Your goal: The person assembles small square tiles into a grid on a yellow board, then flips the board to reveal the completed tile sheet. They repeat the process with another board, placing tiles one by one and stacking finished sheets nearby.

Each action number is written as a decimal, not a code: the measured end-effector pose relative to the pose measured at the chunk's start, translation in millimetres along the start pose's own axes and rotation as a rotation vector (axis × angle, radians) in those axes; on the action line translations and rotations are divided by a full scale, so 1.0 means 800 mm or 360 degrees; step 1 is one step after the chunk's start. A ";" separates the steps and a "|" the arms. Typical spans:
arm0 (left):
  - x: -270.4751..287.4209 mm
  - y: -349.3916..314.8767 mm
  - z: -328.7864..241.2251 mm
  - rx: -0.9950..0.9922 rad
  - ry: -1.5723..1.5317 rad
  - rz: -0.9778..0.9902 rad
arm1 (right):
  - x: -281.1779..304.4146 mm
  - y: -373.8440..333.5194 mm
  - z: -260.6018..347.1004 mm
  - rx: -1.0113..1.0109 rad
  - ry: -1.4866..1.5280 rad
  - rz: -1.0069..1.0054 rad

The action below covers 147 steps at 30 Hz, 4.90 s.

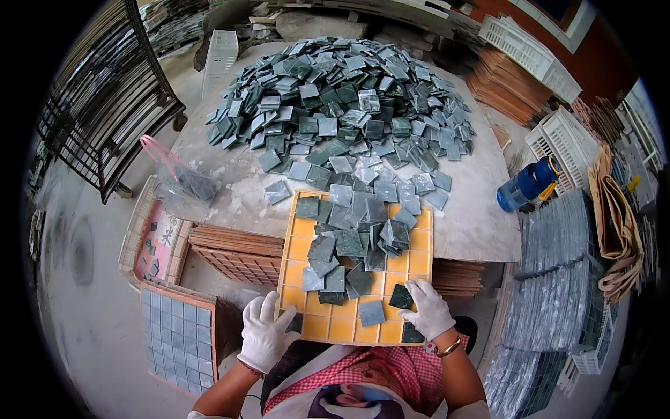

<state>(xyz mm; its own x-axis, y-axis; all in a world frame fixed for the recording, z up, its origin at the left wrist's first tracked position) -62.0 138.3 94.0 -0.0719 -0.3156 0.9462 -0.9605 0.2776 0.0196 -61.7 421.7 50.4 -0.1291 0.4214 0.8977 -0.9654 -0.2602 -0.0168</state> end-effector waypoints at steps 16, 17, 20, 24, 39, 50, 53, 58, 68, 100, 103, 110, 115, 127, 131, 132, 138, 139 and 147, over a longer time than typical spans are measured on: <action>-0.032 0.042 -0.120 -0.0566 -0.0530 -0.0162 | 0.005 -0.034 0.018 -0.0054 0.0868 0.0021; -0.019 0.038 -0.111 -0.0531 -0.0565 -0.0217 | 0.008 -0.036 0.025 0.0080 0.0748 -0.0054; -0.008 0.003 -0.092 -0.0560 -0.0371 -0.0244 | 0.018 -0.056 0.066 0.0451 0.0181 -0.0207; -0.027 -0.036 -0.062 -0.0603 -0.0245 -0.0125 | -0.009 -0.084 0.074 0.0440 -0.0050 -0.0058; -0.036 -0.011 -0.037 -0.0488 -0.0085 0.0093 | -0.017 -0.070 0.065 0.0342 -0.0053 0.0117; -0.034 0.027 -0.015 -0.0259 -0.0296 0.0198 | -0.012 -0.066 0.062 0.0365 0.0067 0.0131; -0.038 0.013 -0.013 -0.0288 -0.0236 0.0175 | -0.014 -0.068 0.061 0.0366 0.0093 0.0128; -0.047 0.005 -0.027 -0.0427 -0.0004 0.0252 | -0.014 -0.065 0.058 0.0408 0.0081 0.0084; -0.054 -0.009 -0.033 -0.0433 0.0106 0.0195 | -0.022 -0.048 0.064 0.0252 0.0122 0.0003; -0.043 0.001 -0.019 -0.0532 -0.0222 0.0038 | -0.024 0.057 0.048 0.0058 0.0224 -0.0370; -0.035 0.005 -0.021 -0.0471 -0.0205 0.0022 | -0.017 0.040 0.057 0.0038 0.0213 -0.0250; -0.032 0.026 -0.083 -0.0623 -0.0152 -0.0267 | -0.020 0.021 0.053 0.0103 0.0102 -0.0235; -0.046 0.086 -0.124 -0.0472 0.0151 -0.0314 | -0.003 0.013 0.068 0.0159 0.0224 -0.0144; -0.028 0.053 -0.088 -0.0434 -0.0687 0.0322 | -0.045 -0.022 0.102 0.0374 0.0072 0.0142; -0.083 0.026 -0.043 0.0056 -0.1058 0.0878 | -0.051 -0.024 0.102 0.0378 0.0113 0.0187; -0.088 0.025 -0.042 0.0071 -0.1067 0.0851 | -0.053 -0.023 0.102 0.0390 0.0109 0.0215; -0.069 0.011 -0.055 -0.0047 -0.0445 0.0480 | -0.046 -0.015 0.100 0.0357 0.0129 0.0254; -0.061 0.010 -0.061 -0.0120 -0.0390 0.0414 | -0.044 -0.016 0.098 0.0319 0.0148 0.0216; -0.073 0.014 -0.062 -0.0380 -0.0323 0.0477 | -0.034 -0.018 0.094 0.0355 0.0275 -0.0006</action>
<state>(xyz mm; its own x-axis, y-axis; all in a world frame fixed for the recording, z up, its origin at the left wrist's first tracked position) -54.9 205.2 54.9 -0.4124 -0.3548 0.8391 -0.8017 0.5788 -0.1493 -27.1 349.0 59.3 -0.1806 0.5598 0.8087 -0.8948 -0.4349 0.1012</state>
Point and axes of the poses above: each hand's wrist, its own y-axis towards the middle knuckle, its own x-axis out of the back of the hand, z = x × y, the point moved 10 cm from there along y, towards the middle knuckle, and after that the axes turned 12 degrees about x, right-handed, at the moved point
